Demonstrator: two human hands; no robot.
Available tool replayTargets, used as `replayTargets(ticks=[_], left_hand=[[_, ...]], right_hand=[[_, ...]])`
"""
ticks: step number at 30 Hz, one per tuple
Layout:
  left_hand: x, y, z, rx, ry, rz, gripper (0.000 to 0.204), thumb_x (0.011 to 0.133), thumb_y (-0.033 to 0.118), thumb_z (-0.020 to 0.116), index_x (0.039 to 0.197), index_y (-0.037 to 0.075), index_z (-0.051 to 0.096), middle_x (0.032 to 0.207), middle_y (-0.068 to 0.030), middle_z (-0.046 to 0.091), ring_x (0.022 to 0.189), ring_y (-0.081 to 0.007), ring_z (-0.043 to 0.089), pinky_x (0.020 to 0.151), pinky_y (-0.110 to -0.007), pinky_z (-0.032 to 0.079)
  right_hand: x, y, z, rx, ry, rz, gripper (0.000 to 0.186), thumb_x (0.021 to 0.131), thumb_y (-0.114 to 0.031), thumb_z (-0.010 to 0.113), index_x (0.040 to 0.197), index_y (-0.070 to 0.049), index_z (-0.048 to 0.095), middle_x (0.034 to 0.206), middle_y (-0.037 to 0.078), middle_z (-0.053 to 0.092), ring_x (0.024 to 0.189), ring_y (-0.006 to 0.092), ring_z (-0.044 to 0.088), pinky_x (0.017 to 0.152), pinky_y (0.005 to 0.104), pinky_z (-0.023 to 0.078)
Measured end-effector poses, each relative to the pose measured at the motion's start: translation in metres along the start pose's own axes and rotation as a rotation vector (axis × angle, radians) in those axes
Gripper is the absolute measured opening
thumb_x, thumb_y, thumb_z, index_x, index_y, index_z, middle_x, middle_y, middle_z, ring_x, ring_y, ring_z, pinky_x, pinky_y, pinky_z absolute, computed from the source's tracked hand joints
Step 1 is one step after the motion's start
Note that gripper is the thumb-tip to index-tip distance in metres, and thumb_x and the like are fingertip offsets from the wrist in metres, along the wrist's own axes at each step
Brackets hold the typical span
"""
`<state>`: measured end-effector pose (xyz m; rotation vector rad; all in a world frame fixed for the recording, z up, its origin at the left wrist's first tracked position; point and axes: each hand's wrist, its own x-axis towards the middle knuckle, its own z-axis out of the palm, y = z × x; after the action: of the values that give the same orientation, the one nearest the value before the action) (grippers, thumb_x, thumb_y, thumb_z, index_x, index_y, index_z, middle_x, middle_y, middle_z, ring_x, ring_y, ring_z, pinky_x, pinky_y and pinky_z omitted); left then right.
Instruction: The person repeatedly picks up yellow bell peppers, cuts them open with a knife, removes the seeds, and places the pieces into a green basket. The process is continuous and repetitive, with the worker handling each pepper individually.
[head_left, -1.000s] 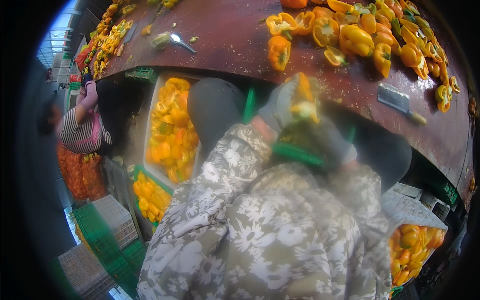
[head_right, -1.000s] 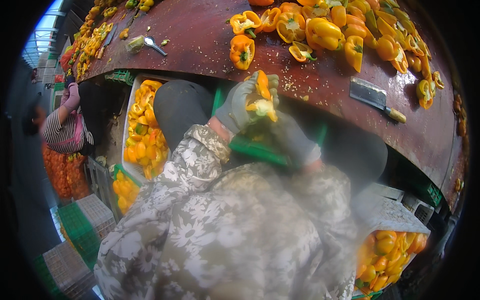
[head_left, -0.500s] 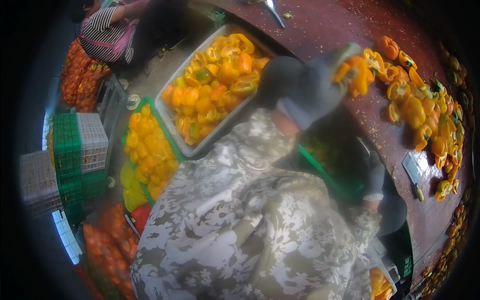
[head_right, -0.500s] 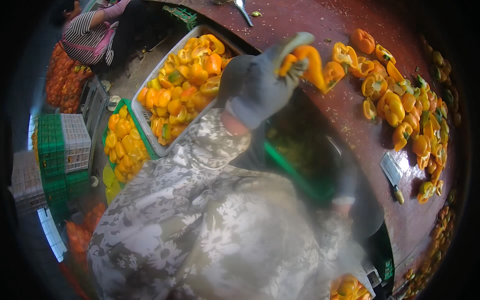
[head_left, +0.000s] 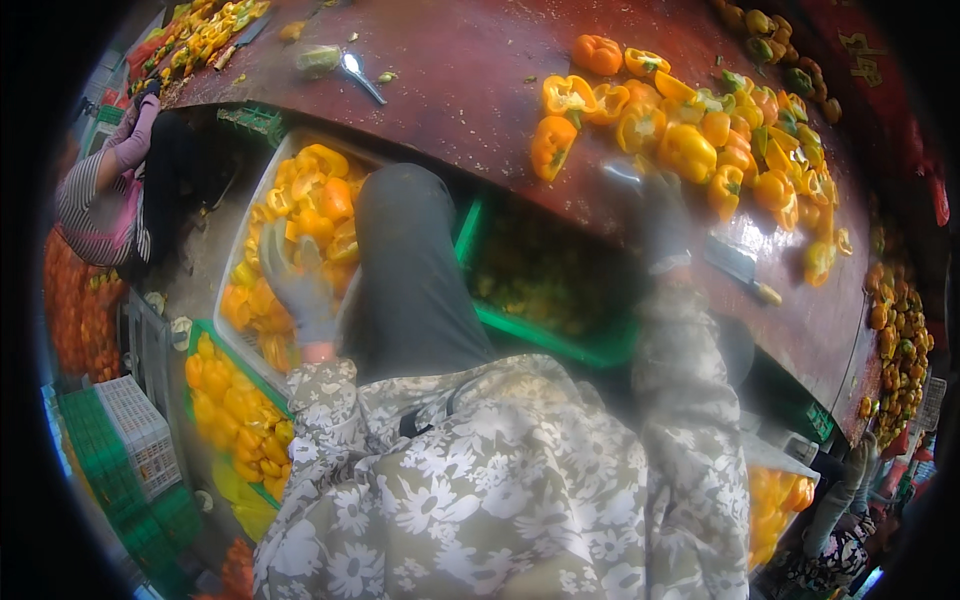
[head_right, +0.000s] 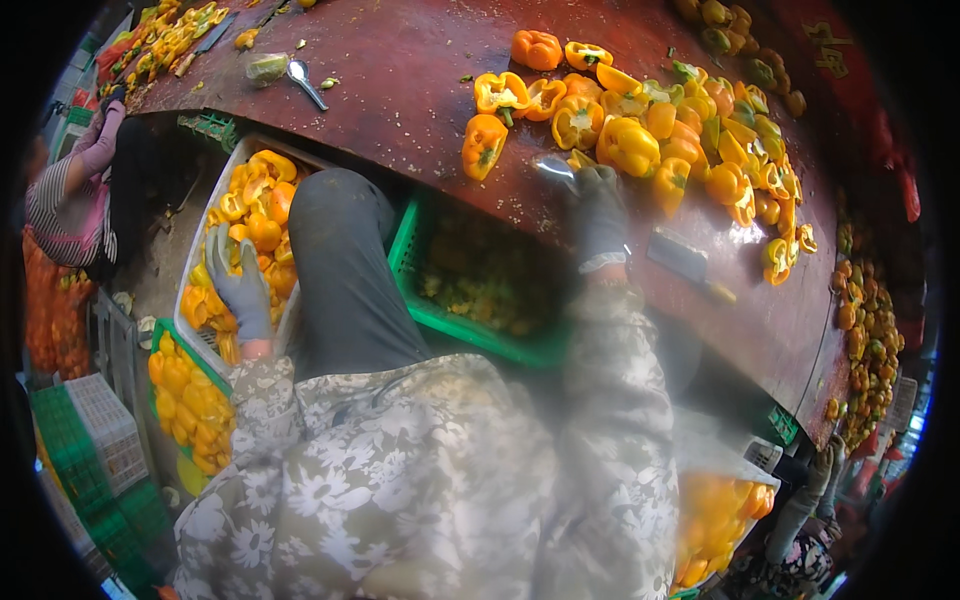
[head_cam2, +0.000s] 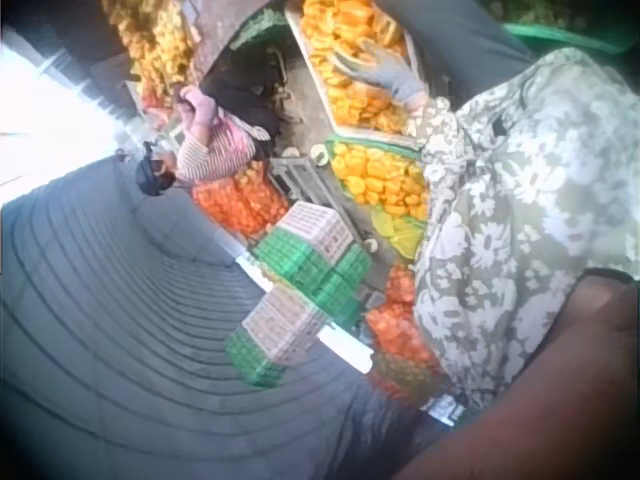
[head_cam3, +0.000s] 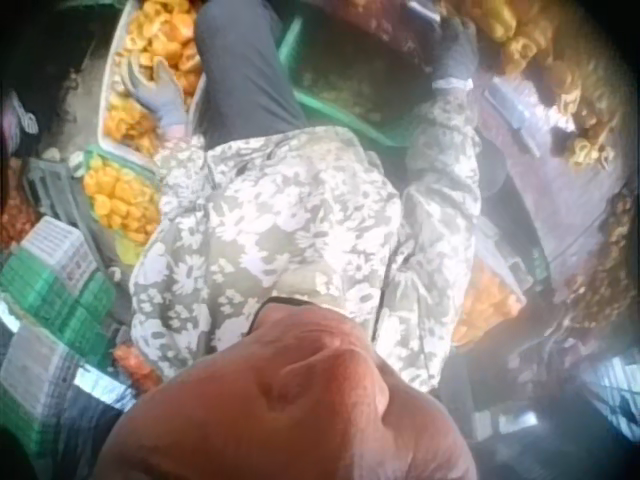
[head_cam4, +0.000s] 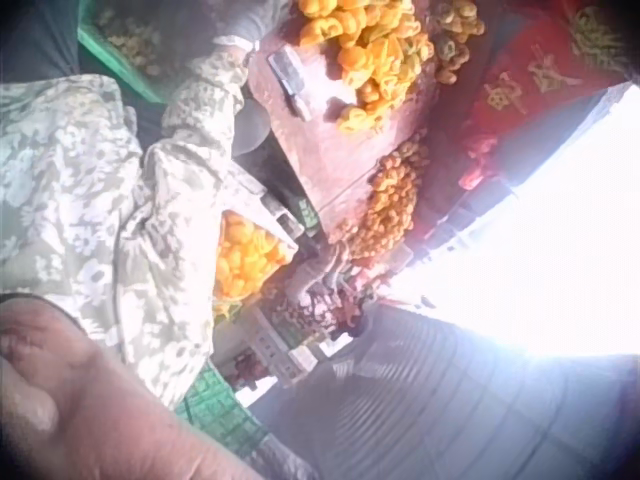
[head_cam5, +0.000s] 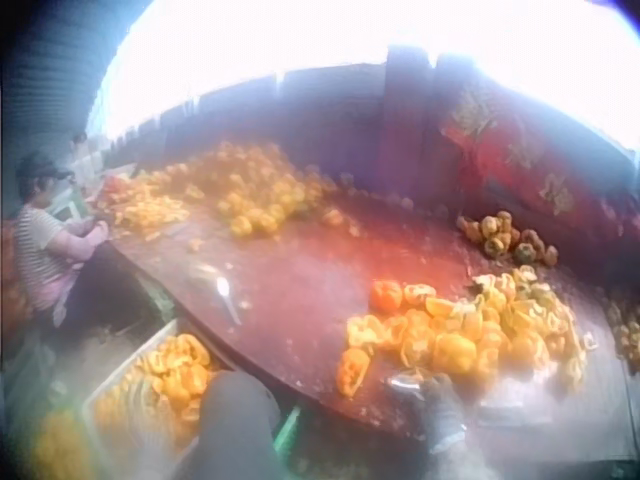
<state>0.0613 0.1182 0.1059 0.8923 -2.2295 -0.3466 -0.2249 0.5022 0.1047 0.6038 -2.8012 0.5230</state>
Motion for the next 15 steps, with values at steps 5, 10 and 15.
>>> replayTargets(ticks=[5,10,15], left_hand=[[-0.043,0.195,0.067,-1.39,-0.735,-0.089,0.054,0.099,0.014,0.06,0.149,0.002,0.042,0.141,-0.009,0.054,0.106,-0.0121,0.058,0.088,-0.023,0.047],[-0.09,0.244,0.142,-2.072,-1.192,-1.005,0.042,0.106,0.035,0.048,0.138,0.006,0.051,0.123,-0.0079,0.062,0.106,-0.019,0.062,0.097,-0.036,0.05],[-0.08,0.262,0.127,-1.857,-1.143,-1.07,0.042,0.107,0.035,0.045,0.136,0.005,0.052,0.12,-0.0127,0.063,0.105,-0.0235,0.064,0.101,-0.041,0.05]], right_hand=[[-0.032,-0.003,0.008,0.569,-0.026,0.119,0.017,0.088,-0.014,0.068,0.099,-0.003,0.062,0.1,0.014,0.061,0.087,0.0305,0.061,0.075,0.0376,0.051],[-0.077,-0.08,-0.046,1.502,-0.387,0.597,0.02,0.099,-0.016,0.06,0.117,-0.006,0.061,0.102,0.006,0.062,0.089,0.0141,0.06,0.073,0.0307,0.051],[-0.118,-0.013,-0.001,1.219,-0.14,0.518,0.026,0.104,-0.024,0.053,0.119,-0.005,0.061,0.086,0.008,0.067,0.066,0.0213,0.064,0.058,0.0368,0.052]])
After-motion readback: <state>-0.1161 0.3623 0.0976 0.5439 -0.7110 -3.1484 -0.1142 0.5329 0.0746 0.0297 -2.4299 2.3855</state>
